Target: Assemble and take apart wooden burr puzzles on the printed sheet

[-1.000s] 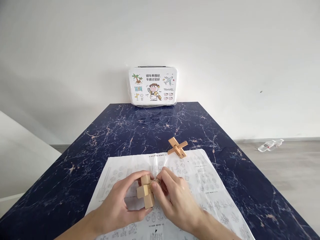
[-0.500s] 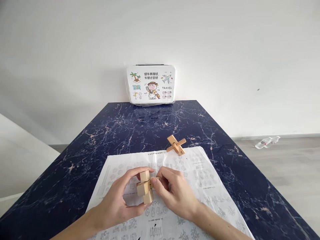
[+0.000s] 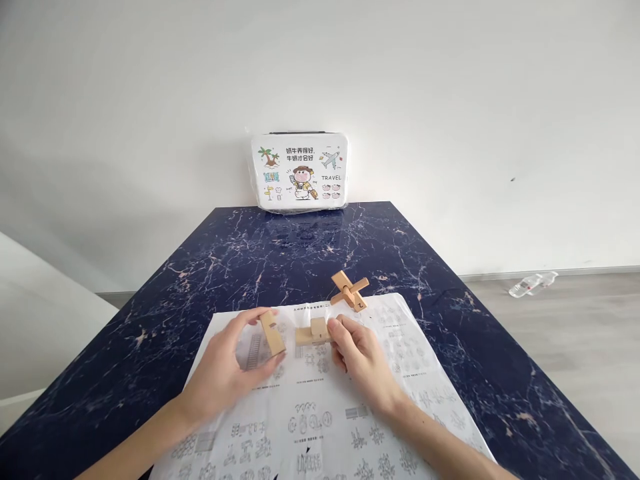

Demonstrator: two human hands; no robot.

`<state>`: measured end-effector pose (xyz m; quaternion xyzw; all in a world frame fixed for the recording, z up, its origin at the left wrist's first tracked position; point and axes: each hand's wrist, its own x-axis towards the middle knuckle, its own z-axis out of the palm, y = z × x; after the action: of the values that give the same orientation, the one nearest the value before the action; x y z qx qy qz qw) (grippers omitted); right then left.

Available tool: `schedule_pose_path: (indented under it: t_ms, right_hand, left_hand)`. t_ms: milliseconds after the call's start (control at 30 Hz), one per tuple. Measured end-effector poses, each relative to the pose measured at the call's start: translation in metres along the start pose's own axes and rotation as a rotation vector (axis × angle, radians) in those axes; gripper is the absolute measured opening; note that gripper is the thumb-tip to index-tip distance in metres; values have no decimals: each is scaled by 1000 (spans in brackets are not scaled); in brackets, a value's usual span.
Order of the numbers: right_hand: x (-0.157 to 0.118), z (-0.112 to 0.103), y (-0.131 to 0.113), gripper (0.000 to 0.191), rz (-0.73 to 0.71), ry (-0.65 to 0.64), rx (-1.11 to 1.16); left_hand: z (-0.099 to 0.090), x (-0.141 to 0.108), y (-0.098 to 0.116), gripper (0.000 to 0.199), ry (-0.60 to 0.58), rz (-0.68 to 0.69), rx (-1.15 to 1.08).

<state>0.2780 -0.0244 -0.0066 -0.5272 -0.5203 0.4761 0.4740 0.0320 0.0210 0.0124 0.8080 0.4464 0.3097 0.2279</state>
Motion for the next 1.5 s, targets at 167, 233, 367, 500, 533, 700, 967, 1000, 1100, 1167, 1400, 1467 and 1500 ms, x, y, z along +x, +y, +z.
schedule_pose_path:
  t_ms: [167, 233, 367, 500, 533, 700, 967, 1000, 1100, 1167, 1400, 1467, 1500]
  right_hand:
    - [-2, 3, -3, 55, 4, -27, -42]
    - [-3, 4, -6, 55, -11, -40, -76]
    - [-4, 7, -8, 51, -67, -63, -188]
    - [-3, 10, -4, 46, -103, -51, -288]
    - [-4, 11, -3, 46, -113, -51, -308]
    - [-7, 13, -2, 44, -180, -86, -389]
    - [-11, 14, -2, 39, -291, -126, -429]
    - [-11, 14, -2, 38, -312, -134, -438]
    - [-14, 13, -2, 31, -390, -209, -482]
    - [-17, 12, -2, 27, -437, -266, -495]
    - [-19, 9, -4, 21, -578, -255, -445]
    - [-20, 9, -4, 21, -619, -279, -459]
    - [-21, 8, -4, 22, -641, -290, -464]
  left_hand:
    - [-4, 11, -32, 49, 53, 68, 286]
    - [-4, 11, -35, 52, 60, 70, 313]
    - [-5, 7, -20, 51, 100, 154, 199]
    - [-5, -3, 1, 35, 9, 305, 36]
    - [-4, -5, 4, 37, -32, 340, 12]
    - [2, -10, 10, 47, -116, 406, -58]
    - [3, -10, 12, 12, -120, 341, -119]
    - [2, -9, 13, 8, -115, 318, -127]
    - [0, -8, 17, 7, -92, 216, -155]
    - [-1, -7, 19, 14, -88, 150, -183]
    - [0, -5, 22, 20, -60, 81, -247]
    - [-1, -4, 22, 22, -68, 69, -263]
    - [-1, -3, 22, 24, -64, 55, -270]
